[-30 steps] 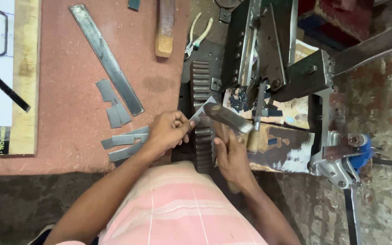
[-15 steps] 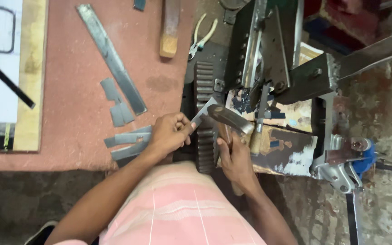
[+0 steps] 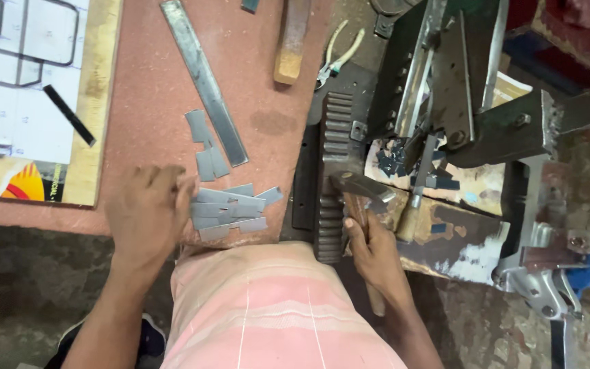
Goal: The person hammers metal strips into rectangular frames on a template, then uses a hammer and a gear-like tool to bend small metal pieces. They repeatedly place and hammer the strips into the template slots, adjusting their positions with pliers.
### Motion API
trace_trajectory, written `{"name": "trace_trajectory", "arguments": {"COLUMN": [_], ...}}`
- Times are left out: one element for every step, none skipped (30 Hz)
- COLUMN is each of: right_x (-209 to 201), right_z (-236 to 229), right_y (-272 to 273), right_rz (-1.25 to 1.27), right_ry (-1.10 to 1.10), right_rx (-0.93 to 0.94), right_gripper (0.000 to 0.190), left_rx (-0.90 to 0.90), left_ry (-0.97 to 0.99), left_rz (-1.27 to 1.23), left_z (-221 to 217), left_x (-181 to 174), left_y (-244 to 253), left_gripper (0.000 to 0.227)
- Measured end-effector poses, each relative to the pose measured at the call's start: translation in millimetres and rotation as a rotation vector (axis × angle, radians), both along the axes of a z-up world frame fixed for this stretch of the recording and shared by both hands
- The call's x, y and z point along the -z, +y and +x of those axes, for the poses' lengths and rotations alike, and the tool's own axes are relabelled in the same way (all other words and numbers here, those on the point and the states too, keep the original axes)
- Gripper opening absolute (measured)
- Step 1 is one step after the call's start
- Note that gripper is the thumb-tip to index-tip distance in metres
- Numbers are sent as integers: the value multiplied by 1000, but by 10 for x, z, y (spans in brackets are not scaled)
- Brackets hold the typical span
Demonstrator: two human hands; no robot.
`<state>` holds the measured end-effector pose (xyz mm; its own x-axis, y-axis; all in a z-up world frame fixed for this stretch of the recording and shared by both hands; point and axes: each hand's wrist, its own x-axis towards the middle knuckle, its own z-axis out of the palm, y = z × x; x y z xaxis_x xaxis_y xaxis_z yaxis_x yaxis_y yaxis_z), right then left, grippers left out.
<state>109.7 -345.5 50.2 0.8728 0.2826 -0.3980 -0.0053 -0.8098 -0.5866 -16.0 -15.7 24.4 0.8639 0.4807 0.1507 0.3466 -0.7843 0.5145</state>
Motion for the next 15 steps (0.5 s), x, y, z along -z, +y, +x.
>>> {"name": "trace_trajectory", "arguments": {"right_x": [-8, -12, -14, -22, -24, -32, -38, -40, -45, -49, -52, -51, -52, -56, -60], "right_z": [16, 32, 44, 37, 34, 25, 24, 19, 19, 13, 5, 5, 17, 15, 11], "right_y": [4, 15, 27, 28, 29, 21, 13, 11, 10, 5, 2, 12, 21, 26, 31], "right_rz": [-8, -15, -27, -42, -57, -46, -35, -22, -6, 10, 26, 18, 11, 3, -18], "right_ry": [10, 19, 21, 22, 22, 9, -4, -19, -26, -27, -29, -16, -2, 13, 23], "right_rx": [1, 0, -15, -23, -31, -43, -55, -59, -50, -46, -42, -39, -35, -28, -21], "right_gripper": [33, 34, 34, 34, 34, 34, 34, 34, 34, 34, 34, 35, 36, 37, 40], "left_rx": [2, 2, 1, -2, -5, -2, -26, -42, -58, -71, -84, -100, -95, -87, -78], "left_ry": [-36, -73, -110, -99, -87, -77, -69, -63, -58, -37, -16, 5, -10, -24, -37], "left_rz": [-10, -19, -27, 3, 32, 59, 45, 32, 19, 36, 52, 72, 52, 33, 13], "left_z": [32, 116, 186, 240, 292, 330, 326, 323, 340, 343, 345, 333, 333, 348, 358], "left_x": [8, 51, 98, 149, 204, 256, 292, 319, 345, 368, 384, 388, 391, 391, 384], "left_y": [-9, -29, -51, -81, -119, -150, -177, -187, -190, -198, -203, -196, -192, -185, -177], "left_gripper": [23, 25, 27, 29, 32, 35, 29, 24, 18, 17, 16, 16, 21, 25, 30]}}
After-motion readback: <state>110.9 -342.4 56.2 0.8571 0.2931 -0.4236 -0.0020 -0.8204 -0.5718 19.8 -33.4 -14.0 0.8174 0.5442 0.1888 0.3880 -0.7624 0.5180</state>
